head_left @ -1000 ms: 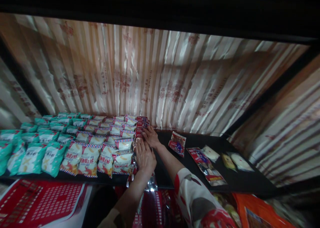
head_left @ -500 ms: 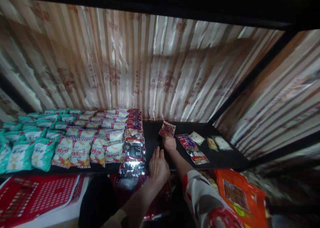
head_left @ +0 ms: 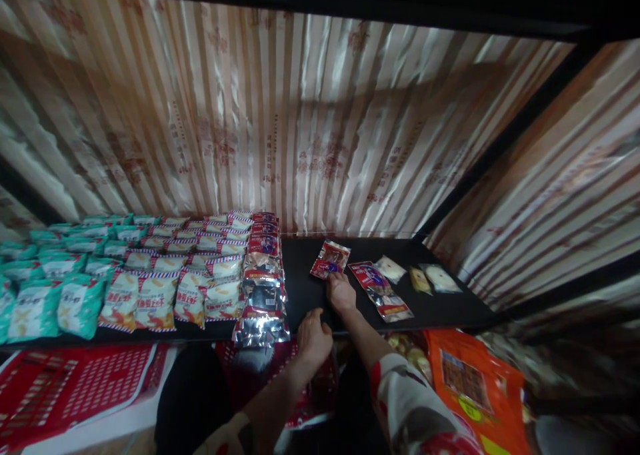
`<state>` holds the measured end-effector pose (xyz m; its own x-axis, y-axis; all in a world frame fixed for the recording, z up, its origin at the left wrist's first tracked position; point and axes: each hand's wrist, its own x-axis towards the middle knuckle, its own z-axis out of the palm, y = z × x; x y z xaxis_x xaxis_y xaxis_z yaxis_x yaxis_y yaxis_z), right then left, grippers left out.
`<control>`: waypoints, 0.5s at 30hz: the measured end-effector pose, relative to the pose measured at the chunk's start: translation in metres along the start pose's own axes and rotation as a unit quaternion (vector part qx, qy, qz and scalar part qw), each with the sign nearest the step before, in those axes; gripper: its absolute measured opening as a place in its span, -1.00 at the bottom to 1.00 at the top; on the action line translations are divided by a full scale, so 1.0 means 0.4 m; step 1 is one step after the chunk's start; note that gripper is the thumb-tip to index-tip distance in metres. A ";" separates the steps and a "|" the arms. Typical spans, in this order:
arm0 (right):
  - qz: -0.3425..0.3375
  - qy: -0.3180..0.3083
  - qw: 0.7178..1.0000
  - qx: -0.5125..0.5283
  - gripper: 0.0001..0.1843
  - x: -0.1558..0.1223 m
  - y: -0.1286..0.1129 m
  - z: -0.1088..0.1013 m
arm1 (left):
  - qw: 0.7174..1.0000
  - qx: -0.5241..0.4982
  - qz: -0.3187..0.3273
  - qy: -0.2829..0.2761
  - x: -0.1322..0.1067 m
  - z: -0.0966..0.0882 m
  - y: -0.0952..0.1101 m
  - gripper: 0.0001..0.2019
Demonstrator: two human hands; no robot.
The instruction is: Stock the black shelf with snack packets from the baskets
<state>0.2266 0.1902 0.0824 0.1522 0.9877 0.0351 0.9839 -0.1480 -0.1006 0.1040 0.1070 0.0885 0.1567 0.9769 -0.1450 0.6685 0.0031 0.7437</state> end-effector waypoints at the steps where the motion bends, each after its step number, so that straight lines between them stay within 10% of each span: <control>1: -0.005 0.002 1.000 0.006 -0.66 -0.011 -0.003 0.002 | 1.000 -0.009 -0.009 0.002 0.003 0.002 -0.002 -0.58; 15: -0.058 -0.051 0.994 0.075 -0.77 -0.190 -0.004 -0.003 | 0.987 -0.131 -0.089 0.019 -0.008 0.018 -0.046 -0.75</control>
<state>0.2136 0.1153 0.0810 0.0209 0.9987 -0.0459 0.9677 -0.0317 -0.2501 0.0964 0.1023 0.0706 0.0235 0.9632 -0.2677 0.4714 0.2254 0.8526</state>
